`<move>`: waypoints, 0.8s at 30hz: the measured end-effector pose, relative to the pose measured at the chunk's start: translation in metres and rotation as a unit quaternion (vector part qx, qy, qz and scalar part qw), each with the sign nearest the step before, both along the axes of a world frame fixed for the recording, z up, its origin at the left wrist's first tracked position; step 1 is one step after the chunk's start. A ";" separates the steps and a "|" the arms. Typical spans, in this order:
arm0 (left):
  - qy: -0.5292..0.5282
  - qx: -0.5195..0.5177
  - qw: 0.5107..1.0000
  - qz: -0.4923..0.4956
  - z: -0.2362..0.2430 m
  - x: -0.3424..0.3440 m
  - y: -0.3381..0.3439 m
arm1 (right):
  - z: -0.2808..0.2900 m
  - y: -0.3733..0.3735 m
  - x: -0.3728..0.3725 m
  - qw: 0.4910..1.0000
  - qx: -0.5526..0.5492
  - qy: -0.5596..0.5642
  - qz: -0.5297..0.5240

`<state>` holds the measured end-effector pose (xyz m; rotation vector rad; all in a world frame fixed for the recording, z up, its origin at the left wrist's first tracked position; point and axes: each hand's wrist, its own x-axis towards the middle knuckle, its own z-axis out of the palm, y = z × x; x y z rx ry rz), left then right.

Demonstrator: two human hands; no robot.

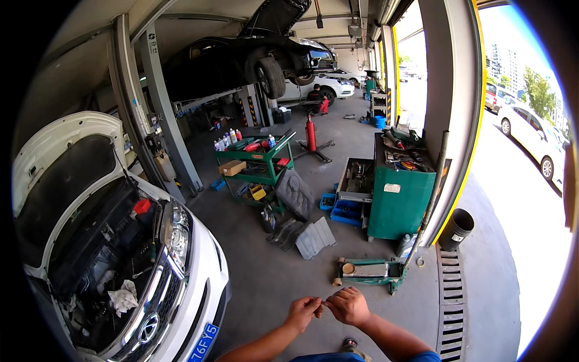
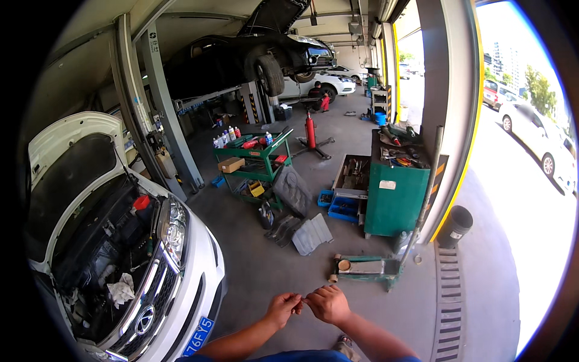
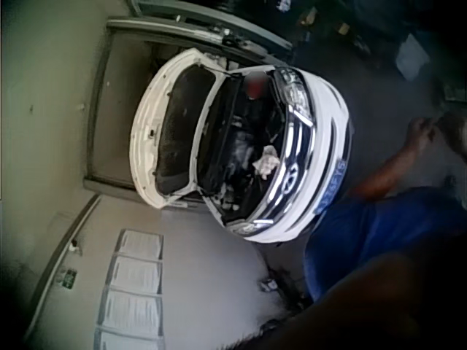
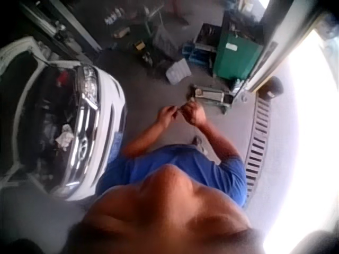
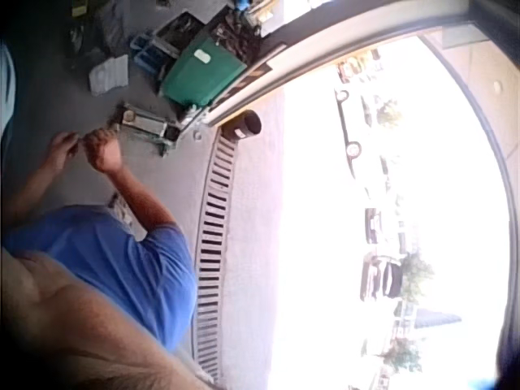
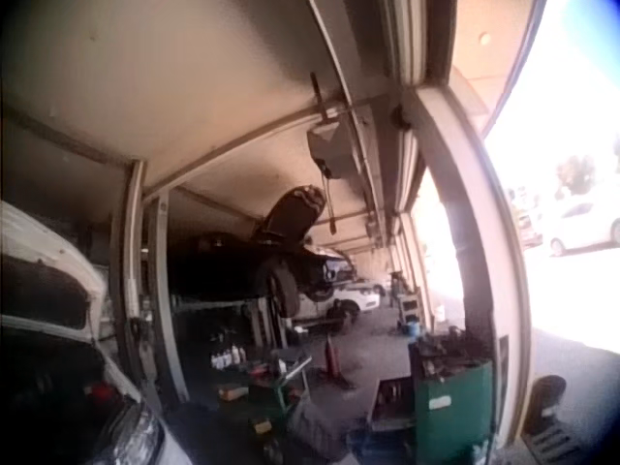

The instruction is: The person works on the internal components of an open car engine, using a flashlight and a screwdriver to work on a specific part within the engine block, and handles a small plastic tube and a circular metal component.

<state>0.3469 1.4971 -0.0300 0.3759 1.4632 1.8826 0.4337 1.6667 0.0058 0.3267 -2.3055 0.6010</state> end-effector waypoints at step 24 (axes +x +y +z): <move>0.724 -0.122 0.668 0.122 0.060 -0.019 0.158 | -0.029 0.141 -0.035 0.435 -0.809 -0.329 0.218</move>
